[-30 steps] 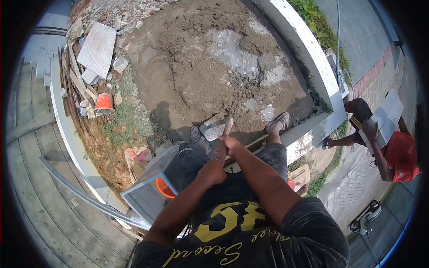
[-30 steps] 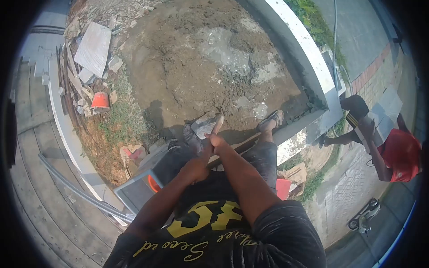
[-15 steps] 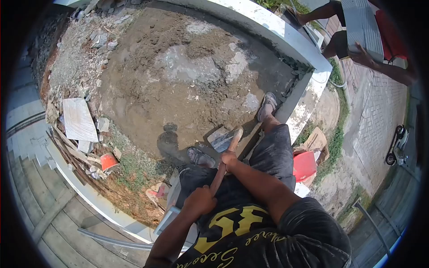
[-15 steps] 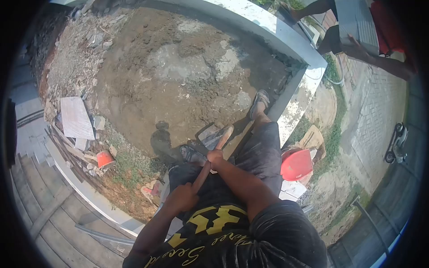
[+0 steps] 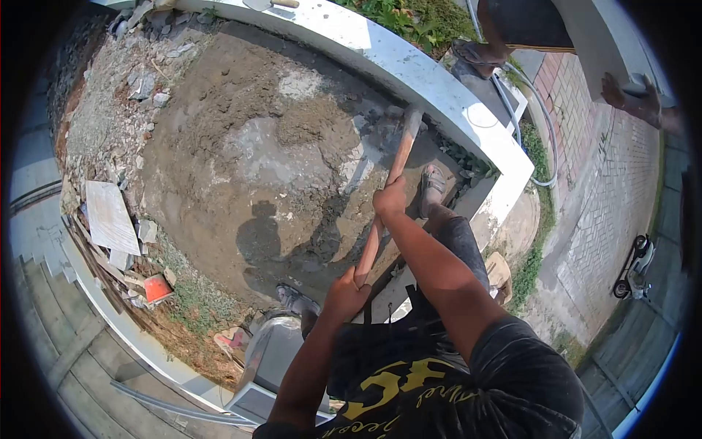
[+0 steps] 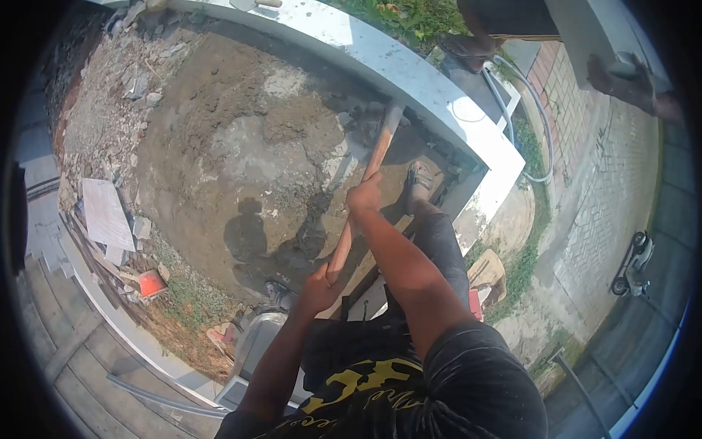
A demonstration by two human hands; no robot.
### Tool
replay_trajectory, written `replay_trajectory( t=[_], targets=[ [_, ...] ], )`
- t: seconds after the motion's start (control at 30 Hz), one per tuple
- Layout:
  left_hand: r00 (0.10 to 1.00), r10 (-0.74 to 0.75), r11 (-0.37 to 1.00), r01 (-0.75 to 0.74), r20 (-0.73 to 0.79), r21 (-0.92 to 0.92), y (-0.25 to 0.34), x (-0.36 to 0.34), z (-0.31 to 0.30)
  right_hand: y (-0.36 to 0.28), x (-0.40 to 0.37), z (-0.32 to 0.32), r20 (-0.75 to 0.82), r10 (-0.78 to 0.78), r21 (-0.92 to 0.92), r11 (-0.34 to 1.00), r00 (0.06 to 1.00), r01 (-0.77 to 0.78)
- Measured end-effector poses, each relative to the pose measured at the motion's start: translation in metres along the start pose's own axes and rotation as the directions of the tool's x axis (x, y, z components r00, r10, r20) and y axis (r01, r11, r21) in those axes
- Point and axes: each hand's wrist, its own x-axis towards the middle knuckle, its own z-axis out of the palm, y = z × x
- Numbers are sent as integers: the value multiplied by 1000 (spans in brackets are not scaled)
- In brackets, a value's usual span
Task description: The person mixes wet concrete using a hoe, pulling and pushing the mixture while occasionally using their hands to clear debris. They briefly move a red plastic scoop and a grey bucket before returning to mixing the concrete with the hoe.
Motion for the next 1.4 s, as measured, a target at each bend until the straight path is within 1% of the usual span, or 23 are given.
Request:
replay_trajectory(
  t=[0.07,0.1,0.17,0.27,0.33,0.4,0.47,0.5,0.57,0.6,0.7,0.73,0.8,0.83,0.93,1.0,1.03,1.1,1.17,1.23,1.33,1.37,1.4],
  targets=[
    [995,-4,997,12,103,-74,-9,62,12,-10,45,18,-17,22,1,1000,1000,-22],
    [998,14,990,-7,53,-139,-15,82,28,-6,73,31,-16,-15,-63,998,1000,14],
    [999,37,962,-46,-38,-270,-23,109,62,-1,103,40,28,-28,-60,998,999,29],
    [995,-99,980,100,14,-171,10,84,43,16,114,44,126,-21,-99,994,992,34],
    [990,-135,980,138,29,-144,34,62,28,25,112,46,158,-52,-111,991,986,70],
    [986,-166,980,168,33,-106,38,51,8,29,100,51,166,-15,-53,998,986,24],
    [989,-140,990,141,36,-28,28,35,1,39,86,55,187,7,56,998,982,-18],
    [991,-127,992,126,38,16,21,26,-3,43,72,56,171,1,50,999,985,-10],
    [984,-149,987,143,95,68,-11,-5,-1,61,29,60,139,-1,35,999,990,-3],
    [979,-160,984,149,124,94,-27,-23,-1,77,10,72,142,36,76,996,989,-47],
    [971,-205,972,186,126,146,-74,-88,-9,101,-80,89,139,66,143,986,988,-86],
    [965,-221,963,193,141,187,-98,-108,-6,119,-101,107,188,112,194,970,976,-148],
    [955,-238,958,200,179,208,-128,-145,-8,135,-137,121,213,128,202,964,969,-172],
    [949,-246,955,202,199,218,-138,-156,-5,143,-155,121,189,106,162,977,976,-137],
    [951,-224,961,179,215,210,-133,-161,3,160,-152,117,135,38,168,984,990,-61],
    [972,-163,968,124,170,216,-105,-138,9,153,-127,93,97,-17,249,969,995,-8],
    [980,-131,970,96,148,223,-87,-120,12,129,-113,67,72,-45,305,952,996,21],
    [998,5,958,-21,56,287,-58,-79,24,95,-73,26,205,45,585,795,978,-160],
    [991,129,911,-112,-16,396,-29,-33,30,106,-1,19,291,-20,670,718,956,-189],
    [986,151,880,-98,-77,464,-13,17,32,102,55,25,290,16,740,630,957,-235],
    [936,308,764,-136,-172,630,-15,79,35,87,113,52,318,144,770,538,937,-343],
    [932,325,701,-125,-159,702,-17,94,38,86,125,61,334,204,766,510,920,-391],
    [948,294,716,-135,-122,685,-19,101,40,90,133,68,324,236,730,554,916,-401]
  ],
)
